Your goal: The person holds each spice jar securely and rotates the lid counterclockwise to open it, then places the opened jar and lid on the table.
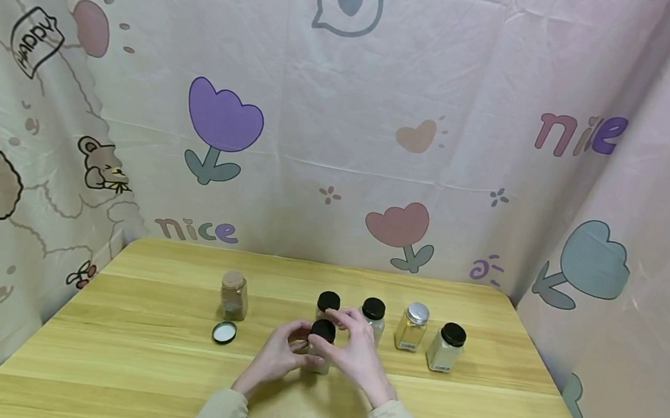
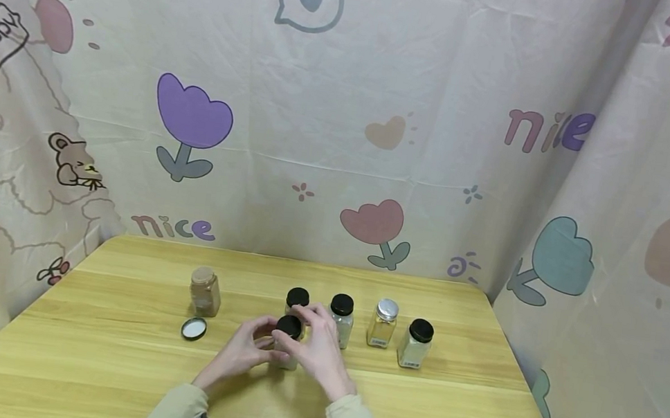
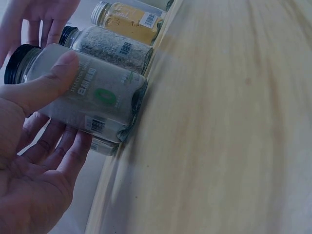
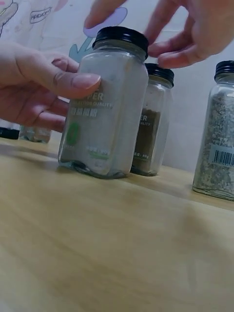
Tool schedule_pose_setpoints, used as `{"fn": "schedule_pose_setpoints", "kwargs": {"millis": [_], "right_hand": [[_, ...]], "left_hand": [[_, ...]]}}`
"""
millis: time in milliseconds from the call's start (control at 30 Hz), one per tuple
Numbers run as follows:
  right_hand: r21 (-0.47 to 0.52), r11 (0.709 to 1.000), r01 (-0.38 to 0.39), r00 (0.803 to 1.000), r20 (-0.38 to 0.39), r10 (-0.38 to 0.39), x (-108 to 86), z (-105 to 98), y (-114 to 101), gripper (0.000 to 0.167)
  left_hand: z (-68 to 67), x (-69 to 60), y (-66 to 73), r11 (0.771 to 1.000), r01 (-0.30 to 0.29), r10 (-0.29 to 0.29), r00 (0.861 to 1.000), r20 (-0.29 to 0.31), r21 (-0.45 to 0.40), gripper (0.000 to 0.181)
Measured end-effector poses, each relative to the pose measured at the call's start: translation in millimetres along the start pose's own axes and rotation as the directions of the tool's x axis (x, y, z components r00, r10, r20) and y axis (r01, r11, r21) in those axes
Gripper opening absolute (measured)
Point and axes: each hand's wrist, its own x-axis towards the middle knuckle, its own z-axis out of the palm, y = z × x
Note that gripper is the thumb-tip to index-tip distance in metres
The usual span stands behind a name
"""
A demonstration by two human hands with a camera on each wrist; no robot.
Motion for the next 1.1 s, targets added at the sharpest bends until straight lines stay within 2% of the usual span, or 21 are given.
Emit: {"fn": "schedule_pose_setpoints", "kwargs": {"millis": [100, 267, 400, 533, 667, 800, 967, 1100], "right_hand": [[-0.068, 0.998, 0.002, 0.999, -0.037, -0.004, -0.4, 2.2, 0.2, 0.051], [-0.153, 0.985, 0.081, 0.994, -0.054, -0.09, -0.2, 5.8, 1.6, 0.044], [-0.111, 0.99, 0.092, 0.995, -0.03, -0.096, 0.3, 5.7, 2.1, 0.038], [-0.053, 0.994, 0.101, 0.995, 0.002, -0.101, 1.1, 3.1, 2.1, 0.039], [-0.024, 0.998, 0.064, 0.998, 0.025, -0.064, 0.6, 1.1, 0.7, 0.044], [-0.027, 0.999, 0.032, 0.999, -0.003, -0.032, -0.1, 2.3, -0.8, 0.044], [-0.084, 0.993, 0.078, 0.994, -0.067, -0.084, -0.8, 6.7, -1.3, 0.041], [-0.124, 0.987, 0.101, 0.991, -0.072, -0.111, -0.7, 8.0, -0.4, 0.037]], "left_hand": [[0.2, -0.1, 0.8, 1.0, 0.001, -0.001, 1.0, -0.003, -0.006, 0.054], [0.9, 0.0, 2.3, 0.999, 0.006, -0.006, 1.0, -0.005, -0.041, 0.053], [0.8, 0.4, 2.5, 0.998, -0.003, 0.003, 1.0, 0.0, -0.056, 0.051], [0.4, 0.8, 1.9, 0.999, -0.01, 0.011, 1.0, 0.009, -0.05, 0.05], [0.1, 0.3, 1.9, 0.999, -0.015, 0.016, 1.0, 0.013, -0.045, 0.05], [0.1, -0.2, 2.0, 0.999, -0.013, 0.013, 1.0, 0.011, -0.044, 0.051], [0.3, 0.2, 2.2, 0.998, -0.009, 0.01, 1.0, 0.012, -0.062, 0.052], [0.2, 0.8, 1.6, 0.998, -0.015, 0.016, 1.0, 0.009, -0.062, 0.05]]}}
